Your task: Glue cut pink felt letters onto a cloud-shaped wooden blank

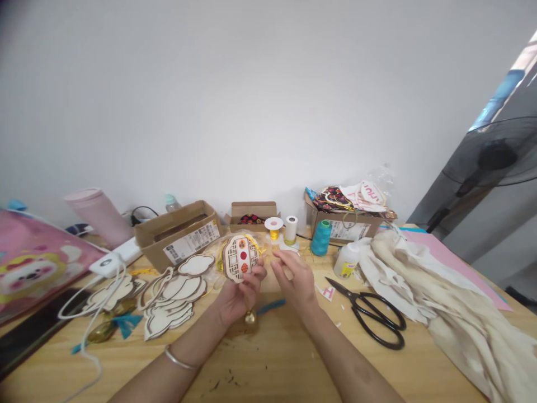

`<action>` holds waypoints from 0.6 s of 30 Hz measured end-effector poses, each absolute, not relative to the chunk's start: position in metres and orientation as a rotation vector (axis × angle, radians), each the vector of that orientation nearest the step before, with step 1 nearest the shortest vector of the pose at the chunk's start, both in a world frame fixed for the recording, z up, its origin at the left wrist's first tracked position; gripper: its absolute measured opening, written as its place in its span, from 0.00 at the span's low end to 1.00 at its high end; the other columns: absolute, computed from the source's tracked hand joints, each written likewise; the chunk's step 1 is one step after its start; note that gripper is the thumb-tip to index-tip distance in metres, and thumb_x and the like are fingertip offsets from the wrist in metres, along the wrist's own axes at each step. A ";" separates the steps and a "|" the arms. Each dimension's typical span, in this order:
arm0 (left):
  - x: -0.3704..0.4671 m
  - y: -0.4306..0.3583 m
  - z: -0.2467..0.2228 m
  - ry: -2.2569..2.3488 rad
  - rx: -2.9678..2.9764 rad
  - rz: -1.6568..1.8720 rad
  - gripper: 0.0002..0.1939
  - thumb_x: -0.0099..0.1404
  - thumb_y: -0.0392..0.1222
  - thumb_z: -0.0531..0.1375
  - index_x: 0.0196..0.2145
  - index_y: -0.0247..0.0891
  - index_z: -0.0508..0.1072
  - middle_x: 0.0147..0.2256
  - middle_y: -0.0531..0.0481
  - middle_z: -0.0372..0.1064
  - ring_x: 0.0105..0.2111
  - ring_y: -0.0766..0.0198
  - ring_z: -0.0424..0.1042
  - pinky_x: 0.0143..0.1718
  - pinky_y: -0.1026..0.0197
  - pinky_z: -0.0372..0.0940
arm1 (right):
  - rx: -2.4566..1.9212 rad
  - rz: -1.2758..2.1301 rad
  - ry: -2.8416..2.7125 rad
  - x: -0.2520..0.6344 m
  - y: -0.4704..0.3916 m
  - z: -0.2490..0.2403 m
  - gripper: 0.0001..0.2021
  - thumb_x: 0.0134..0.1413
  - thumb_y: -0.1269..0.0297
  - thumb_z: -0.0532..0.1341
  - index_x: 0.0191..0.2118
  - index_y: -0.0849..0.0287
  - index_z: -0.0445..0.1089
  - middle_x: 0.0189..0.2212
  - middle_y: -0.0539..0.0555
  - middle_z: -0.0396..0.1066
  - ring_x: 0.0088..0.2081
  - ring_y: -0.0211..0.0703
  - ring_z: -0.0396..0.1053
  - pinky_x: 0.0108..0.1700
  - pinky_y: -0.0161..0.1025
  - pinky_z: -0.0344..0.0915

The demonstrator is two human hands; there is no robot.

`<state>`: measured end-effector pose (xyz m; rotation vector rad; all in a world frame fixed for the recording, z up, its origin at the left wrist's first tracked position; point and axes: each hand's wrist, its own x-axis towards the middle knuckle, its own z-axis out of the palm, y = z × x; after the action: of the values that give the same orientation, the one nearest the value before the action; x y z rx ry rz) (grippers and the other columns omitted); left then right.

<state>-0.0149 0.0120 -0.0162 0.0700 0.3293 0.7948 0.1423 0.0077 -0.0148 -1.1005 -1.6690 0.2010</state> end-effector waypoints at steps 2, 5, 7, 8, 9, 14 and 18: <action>-0.013 0.011 -0.017 0.330 0.070 0.780 0.06 0.61 0.34 0.55 0.38 0.35 0.68 0.28 0.52 0.65 0.19 0.80 0.66 0.15 0.84 0.57 | -1.097 0.184 -1.673 0.144 0.002 -0.019 0.09 0.55 0.65 0.54 0.37 0.58 0.70 0.36 0.57 0.72 0.38 0.42 0.70 0.40 0.40 0.67; -0.012 0.009 -0.019 0.357 0.111 0.758 0.08 0.60 0.33 0.55 0.39 0.36 0.68 0.27 0.52 0.64 0.17 0.80 0.64 0.10 0.84 0.52 | -1.116 0.177 -1.641 0.144 -0.006 -0.018 0.11 0.56 0.66 0.52 0.27 0.58 0.68 0.29 0.54 0.70 0.33 0.41 0.68 0.35 0.38 0.65; -0.010 0.008 -0.020 0.358 0.118 0.727 0.09 0.61 0.33 0.54 0.40 0.36 0.68 0.25 0.52 0.63 0.15 0.79 0.62 0.08 0.83 0.51 | -1.121 0.143 -1.596 0.143 -0.008 -0.015 0.11 0.54 0.66 0.54 0.22 0.58 0.64 0.25 0.52 0.66 0.29 0.39 0.65 0.32 0.37 0.64; -0.010 0.008 -0.020 0.356 0.114 0.710 0.09 0.61 0.33 0.53 0.40 0.36 0.68 0.25 0.52 0.62 0.15 0.79 0.61 0.08 0.83 0.51 | -1.113 0.130 -1.578 0.143 -0.008 -0.014 0.09 0.53 0.65 0.55 0.23 0.58 0.63 0.24 0.51 0.64 0.28 0.39 0.64 0.31 0.37 0.63; -0.009 0.007 -0.020 0.356 0.107 0.692 0.09 0.61 0.33 0.53 0.39 0.36 0.68 0.25 0.52 0.62 0.15 0.79 0.61 0.08 0.83 0.51 | -1.100 0.128 -1.565 0.143 -0.008 -0.013 0.07 0.51 0.65 0.56 0.24 0.58 0.63 0.24 0.51 0.64 0.28 0.39 0.63 0.31 0.37 0.63; -0.005 0.006 -0.019 0.340 0.082 0.590 0.07 0.62 0.34 0.52 0.37 0.34 0.68 0.24 0.52 0.61 0.14 0.80 0.60 0.08 0.83 0.50 | -1.085 0.358 -1.504 0.144 -0.003 -0.017 0.14 0.48 0.63 0.58 0.43 0.57 0.65 0.37 0.56 0.70 0.35 0.41 0.67 0.38 0.41 0.66; -0.003 0.005 -0.019 0.306 0.066 0.441 0.08 0.63 0.36 0.51 0.35 0.31 0.68 0.24 0.51 0.60 0.13 0.81 0.58 0.07 0.84 0.48 | -1.124 0.794 -1.408 0.146 0.001 -0.019 0.17 0.43 0.61 0.61 0.43 0.58 0.69 0.37 0.56 0.74 0.37 0.45 0.70 0.41 0.44 0.67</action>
<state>-0.0032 0.0045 -0.0189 0.0664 0.3063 0.4411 0.1457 0.0013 -0.0191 -1.1241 -1.4076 0.7944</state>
